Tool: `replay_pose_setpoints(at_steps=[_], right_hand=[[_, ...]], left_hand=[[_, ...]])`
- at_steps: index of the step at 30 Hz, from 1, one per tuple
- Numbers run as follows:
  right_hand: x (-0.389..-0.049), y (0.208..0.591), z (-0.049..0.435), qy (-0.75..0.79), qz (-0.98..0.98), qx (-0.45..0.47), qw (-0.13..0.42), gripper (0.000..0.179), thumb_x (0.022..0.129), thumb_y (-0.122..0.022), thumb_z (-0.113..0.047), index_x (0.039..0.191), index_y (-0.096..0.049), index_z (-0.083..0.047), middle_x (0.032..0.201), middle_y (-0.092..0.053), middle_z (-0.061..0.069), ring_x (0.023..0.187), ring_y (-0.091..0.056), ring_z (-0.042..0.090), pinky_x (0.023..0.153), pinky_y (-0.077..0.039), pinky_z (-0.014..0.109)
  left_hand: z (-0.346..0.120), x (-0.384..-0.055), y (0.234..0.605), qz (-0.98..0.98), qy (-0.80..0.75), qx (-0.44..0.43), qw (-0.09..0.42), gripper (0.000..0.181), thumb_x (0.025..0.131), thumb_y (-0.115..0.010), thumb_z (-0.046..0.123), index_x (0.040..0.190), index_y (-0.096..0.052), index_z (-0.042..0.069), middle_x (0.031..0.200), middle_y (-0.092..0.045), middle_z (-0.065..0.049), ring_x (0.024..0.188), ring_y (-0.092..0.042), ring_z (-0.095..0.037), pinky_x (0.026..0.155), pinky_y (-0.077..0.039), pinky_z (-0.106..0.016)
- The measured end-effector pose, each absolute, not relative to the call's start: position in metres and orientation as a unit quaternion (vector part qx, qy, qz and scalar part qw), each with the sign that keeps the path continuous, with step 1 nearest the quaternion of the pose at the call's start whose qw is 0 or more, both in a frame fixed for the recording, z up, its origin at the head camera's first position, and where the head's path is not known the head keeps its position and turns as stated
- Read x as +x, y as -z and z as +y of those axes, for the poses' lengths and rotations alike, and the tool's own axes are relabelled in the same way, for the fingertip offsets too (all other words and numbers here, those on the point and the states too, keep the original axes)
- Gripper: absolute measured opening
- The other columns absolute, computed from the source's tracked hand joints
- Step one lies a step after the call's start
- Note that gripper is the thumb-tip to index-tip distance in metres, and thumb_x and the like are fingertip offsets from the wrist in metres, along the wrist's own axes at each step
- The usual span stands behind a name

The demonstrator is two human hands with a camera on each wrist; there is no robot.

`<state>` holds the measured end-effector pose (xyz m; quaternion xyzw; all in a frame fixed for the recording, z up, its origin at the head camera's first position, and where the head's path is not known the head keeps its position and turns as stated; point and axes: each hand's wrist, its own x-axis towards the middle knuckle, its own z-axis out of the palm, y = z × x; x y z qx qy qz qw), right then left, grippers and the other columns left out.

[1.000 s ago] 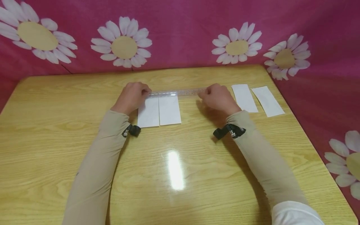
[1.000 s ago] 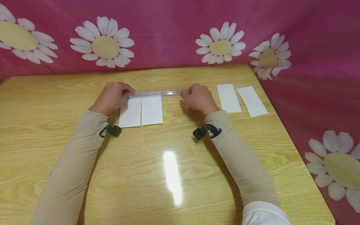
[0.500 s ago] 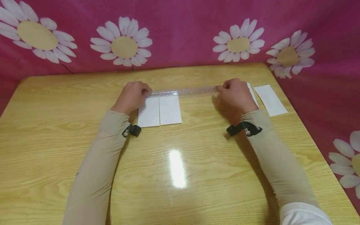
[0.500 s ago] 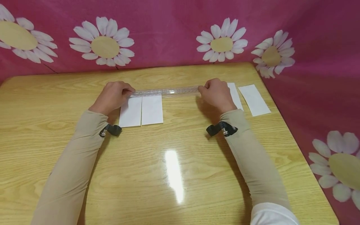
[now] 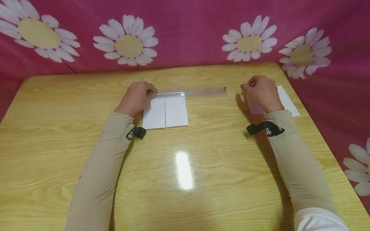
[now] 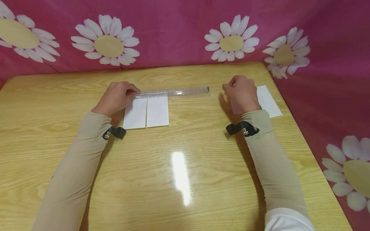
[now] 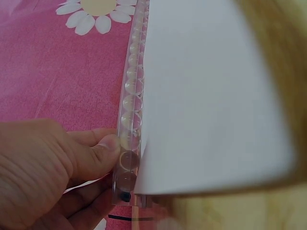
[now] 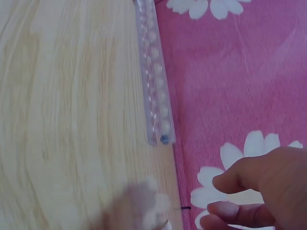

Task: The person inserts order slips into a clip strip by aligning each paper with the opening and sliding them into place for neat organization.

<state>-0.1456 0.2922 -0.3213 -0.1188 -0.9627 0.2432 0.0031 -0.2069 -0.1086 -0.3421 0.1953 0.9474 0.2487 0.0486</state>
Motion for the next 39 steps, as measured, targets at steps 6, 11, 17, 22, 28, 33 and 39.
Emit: replay_pose_setpoints(at_steps=[6, 11, 17, 22, 28, 33, 39], right_hand=[[-0.146, 0.325, 0.304, -0.241, -0.961, -0.135, -0.006, 0.046, 0.097, -0.058, -0.047, 0.108, -0.067, -0.004, 0.102, -0.070, 0.016, 0.096, -0.058, 0.034, 0.065, -0.042, 0.036], [-0.147, 0.324, 0.310, -0.241, -0.959, -0.146, -0.017, 0.050, 0.098, -0.058, -0.049, 0.113, -0.067, -0.002, 0.117, -0.068, 0.023, 0.113, -0.052, 0.042, 0.081, -0.045, 0.048], [-0.145, 0.325, 0.315, -0.225, -0.962, -0.150, -0.024, 0.050, 0.098, -0.061, -0.045, 0.114, -0.064, 0.002, 0.120, -0.064, 0.027, 0.122, -0.046, 0.047, 0.101, -0.037, 0.064], [-0.143, 0.327, 0.320, -0.213, -0.963, -0.159, -0.043, 0.056, 0.096, -0.064, -0.046, 0.121, -0.062, 0.005, 0.128, -0.062, 0.028, 0.121, -0.047, 0.046, 0.100, -0.038, 0.062], [-0.141, 0.330, 0.324, -0.208, -0.964, -0.160, -0.053, 0.058, 0.093, -0.068, -0.046, 0.118, -0.063, 0.006, 0.129, -0.062, 0.029, 0.119, -0.048, 0.047, 0.098, -0.038, 0.063], [-0.140, 0.329, 0.325, -0.206, -0.963, -0.165, -0.059, 0.062, 0.091, -0.070, -0.049, 0.117, -0.063, 0.006, 0.125, -0.063, 0.029, 0.112, -0.049, 0.044, 0.092, -0.042, 0.059], [-0.137, 0.326, 0.325, -0.204, -0.957, -0.190, -0.082, 0.068, 0.089, -0.074, -0.050, 0.126, -0.061, 0.007, 0.126, -0.061, 0.028, 0.107, -0.050, 0.041, 0.081, -0.049, 0.051]], left_hand=[[-0.108, -0.207, 0.342, 0.948, -0.248, 0.190, 0.058, 0.029, 0.101, -0.059, 0.001, 0.127, -0.073, 0.002, 0.131, -0.072, -0.017, 0.123, -0.064, -0.034, 0.113, -0.051, -0.048], [-0.108, -0.207, 0.340, 0.947, -0.249, 0.197, 0.053, 0.029, 0.100, -0.059, 0.000, 0.125, -0.073, 0.001, 0.129, -0.072, -0.018, 0.122, -0.064, -0.035, 0.113, -0.051, -0.048], [-0.108, -0.205, 0.338, 0.948, -0.242, 0.200, 0.051, 0.029, 0.100, -0.058, -0.002, 0.125, -0.073, 0.001, 0.129, -0.072, -0.020, 0.123, -0.063, -0.037, 0.115, -0.049, -0.050], [-0.108, -0.206, 0.339, 0.950, -0.236, 0.199, 0.052, 0.030, 0.100, -0.058, -0.002, 0.125, -0.073, 0.002, 0.128, -0.072, -0.019, 0.122, -0.063, -0.036, 0.115, -0.049, -0.049], [-0.110, -0.208, 0.340, 0.949, -0.236, 0.202, 0.053, 0.032, 0.099, -0.057, -0.004, 0.126, -0.073, 0.001, 0.129, -0.072, -0.019, 0.123, -0.062, -0.037, 0.115, -0.048, -0.050], [-0.111, -0.211, 0.341, 0.947, -0.238, 0.210, 0.045, 0.030, 0.100, -0.057, -0.003, 0.124, -0.074, 0.001, 0.128, -0.073, -0.020, 0.122, -0.064, -0.037, 0.114, -0.049, -0.051], [-0.111, -0.213, 0.342, 0.946, -0.238, 0.214, 0.042, 0.028, 0.100, -0.058, -0.001, 0.124, -0.074, 0.000, 0.127, -0.073, -0.020, 0.121, -0.065, -0.037, 0.112, -0.051, -0.051]])
